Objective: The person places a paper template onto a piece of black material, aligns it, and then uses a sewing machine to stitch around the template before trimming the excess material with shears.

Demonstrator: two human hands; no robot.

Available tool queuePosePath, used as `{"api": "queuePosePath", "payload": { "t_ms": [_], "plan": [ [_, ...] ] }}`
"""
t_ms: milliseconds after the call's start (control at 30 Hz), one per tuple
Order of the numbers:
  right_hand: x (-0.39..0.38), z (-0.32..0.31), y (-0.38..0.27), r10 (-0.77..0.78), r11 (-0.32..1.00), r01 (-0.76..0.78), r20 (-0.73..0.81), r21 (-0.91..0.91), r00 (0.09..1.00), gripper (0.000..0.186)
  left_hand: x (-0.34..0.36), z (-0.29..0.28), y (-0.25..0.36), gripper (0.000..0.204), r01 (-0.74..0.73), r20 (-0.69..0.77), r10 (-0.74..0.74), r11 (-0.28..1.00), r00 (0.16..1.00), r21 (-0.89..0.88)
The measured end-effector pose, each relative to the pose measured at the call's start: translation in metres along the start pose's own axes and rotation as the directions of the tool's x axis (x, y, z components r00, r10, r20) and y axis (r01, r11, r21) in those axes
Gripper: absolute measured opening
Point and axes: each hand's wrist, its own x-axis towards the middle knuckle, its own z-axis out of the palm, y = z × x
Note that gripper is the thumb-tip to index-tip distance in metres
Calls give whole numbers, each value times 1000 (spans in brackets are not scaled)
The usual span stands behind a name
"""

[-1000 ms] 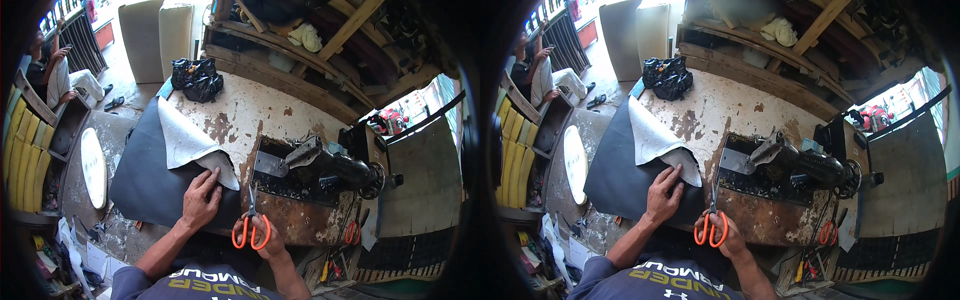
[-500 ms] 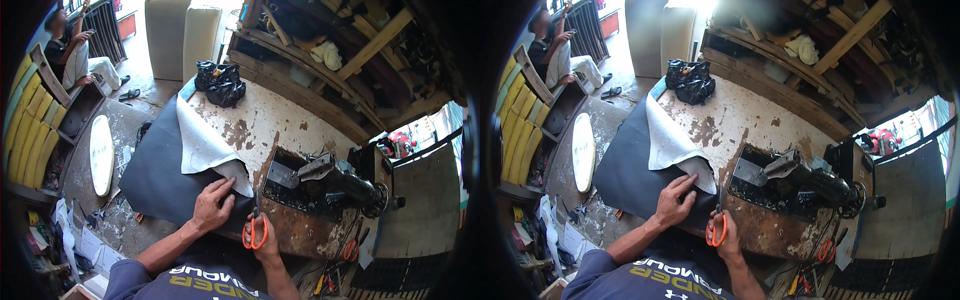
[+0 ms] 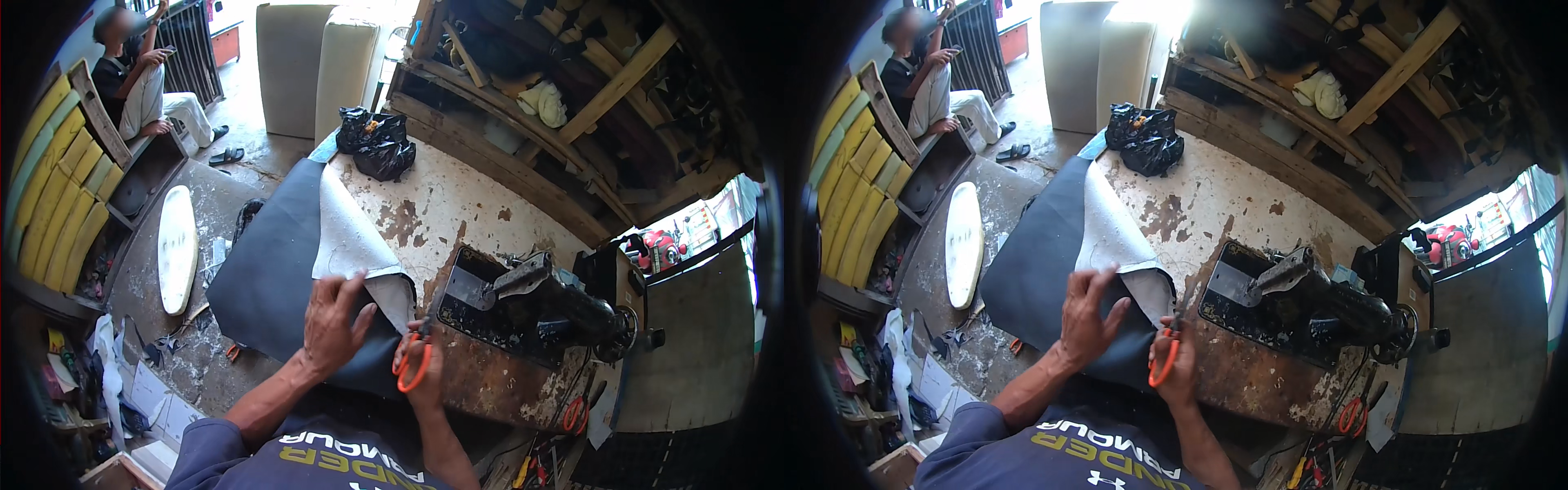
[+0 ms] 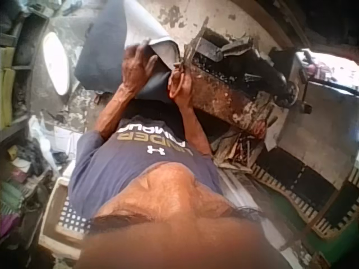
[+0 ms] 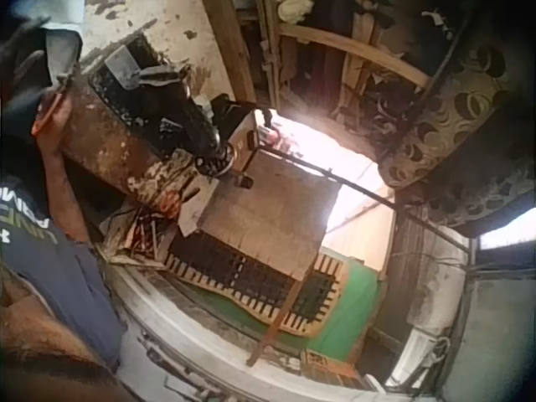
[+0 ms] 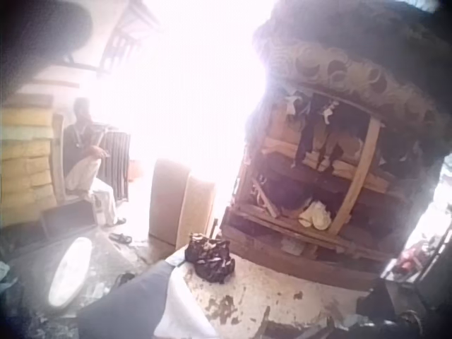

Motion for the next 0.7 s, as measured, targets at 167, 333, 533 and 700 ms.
{"api": "queuePosePath", "payload": {
  "t_ms": [167,333,533,700],
  "plan": [
    [4,5,7,2,991,-2,1,-136,1000,45,34,13,-31,54,-128,82,110,960,990,249],
    [26,16,-6,-217,872,182,-25,-455,976,39,28,22,-44,22,-122,77,118,991,990,55],
    [66,34,-5,-280,688,123,-106,-715,954,46,26,-20,-49,12,145,318,-38,936,947,-321],
    [69,27,2,-247,725,72,-160,-685,956,49,17,-60,-80,6,476,379,-320,323,868,-818]
  ]
}}
